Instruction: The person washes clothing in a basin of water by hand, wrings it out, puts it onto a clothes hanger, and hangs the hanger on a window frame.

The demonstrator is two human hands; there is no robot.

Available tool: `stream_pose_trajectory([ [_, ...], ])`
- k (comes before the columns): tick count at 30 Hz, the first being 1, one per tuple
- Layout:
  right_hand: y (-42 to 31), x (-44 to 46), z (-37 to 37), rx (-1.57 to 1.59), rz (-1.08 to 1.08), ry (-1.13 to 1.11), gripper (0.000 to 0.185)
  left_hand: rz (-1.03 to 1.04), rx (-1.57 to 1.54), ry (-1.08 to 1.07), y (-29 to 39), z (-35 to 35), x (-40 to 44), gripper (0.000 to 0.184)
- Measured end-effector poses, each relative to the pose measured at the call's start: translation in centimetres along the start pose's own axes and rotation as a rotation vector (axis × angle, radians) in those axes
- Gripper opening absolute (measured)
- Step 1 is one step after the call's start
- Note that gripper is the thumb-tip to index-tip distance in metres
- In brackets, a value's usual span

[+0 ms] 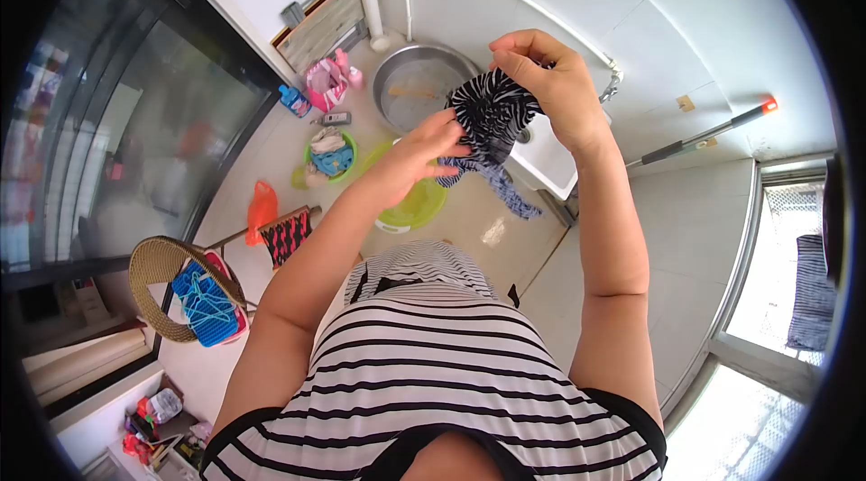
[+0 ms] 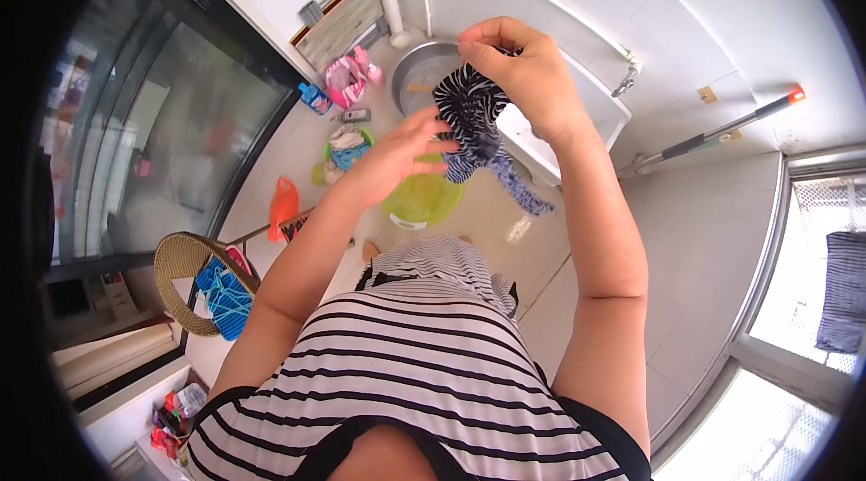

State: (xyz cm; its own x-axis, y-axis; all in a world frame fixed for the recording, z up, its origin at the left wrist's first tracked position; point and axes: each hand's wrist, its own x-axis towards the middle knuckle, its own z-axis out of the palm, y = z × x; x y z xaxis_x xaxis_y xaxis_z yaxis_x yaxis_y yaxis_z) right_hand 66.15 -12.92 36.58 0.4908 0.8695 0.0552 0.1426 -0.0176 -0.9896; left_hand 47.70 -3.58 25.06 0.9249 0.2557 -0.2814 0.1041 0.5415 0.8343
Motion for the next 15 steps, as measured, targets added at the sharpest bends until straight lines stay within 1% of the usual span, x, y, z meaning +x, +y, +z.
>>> stream_pose_trajectory([
  [1,0.2,0.0,-0.7,-0.009,0.015,-0.007,0.018,0.035,0.247,0.095,0.1,1.0,1.1,0.064],
  [2,-0.1,-0.8,-1.3,-0.016,0.036,-0.012,0.02,0.065,0.319,0.169,1.1,3.0,1.2,0.061],
  [3,-0.6,-1.1,-1.9,-0.023,0.028,-0.002,0.02,0.074,0.323,0.157,1.0,3.2,1.9,0.061],
  [5,-1.9,-2.1,-2.8,0.139,0.025,-0.032,0.02,0.028,0.313,0.199,0.4,3.4,3.6,0.056],
  [6,-2.8,-2.7,-3.2,0.17,0.021,-0.042,0.018,0.013,0.461,0.275,0.6,3.8,3.9,0.042],
  [7,-3.2,-3.2,-3.6,0.169,0.01,-0.035,0.018,0.021,0.469,0.268,0.1,3.4,4.3,0.042],
  [9,-4.1,-4.0,-5.1,0.055,-0.07,-0.049,0.016,0.008,0.846,0.119,-0.2,1.7,4.8,0.028],
  [10,-4.7,-4.6,-6.2,0.034,-0.008,-0.084,0.018,0.088,1.026,0.189,0.6,0.6,4.6,0.026],
  [11,-5.3,-4.9,-7.4,0.031,-0.022,-0.075,0.018,0.172,1.203,0.261,2.0,-0.3,4.1,0.023],
  [13,-6.7,-5.2,-9.7,-0.355,-0.138,0.029,0.019,0.258,1.237,0.447,8.7,-0.3,2.6,0.023],
  [14,-8.3,-5.5,-10.5,-0.295,-0.144,0.081,0.02,0.267,1.196,0.495,13.9,2.6,-0.1,0.025],
  [15,-9.5,-5.4,-11.0,-0.189,-0.27,0.135,0.019,0.461,1.134,0.446,17.1,2.0,-0.4,0.026],
])
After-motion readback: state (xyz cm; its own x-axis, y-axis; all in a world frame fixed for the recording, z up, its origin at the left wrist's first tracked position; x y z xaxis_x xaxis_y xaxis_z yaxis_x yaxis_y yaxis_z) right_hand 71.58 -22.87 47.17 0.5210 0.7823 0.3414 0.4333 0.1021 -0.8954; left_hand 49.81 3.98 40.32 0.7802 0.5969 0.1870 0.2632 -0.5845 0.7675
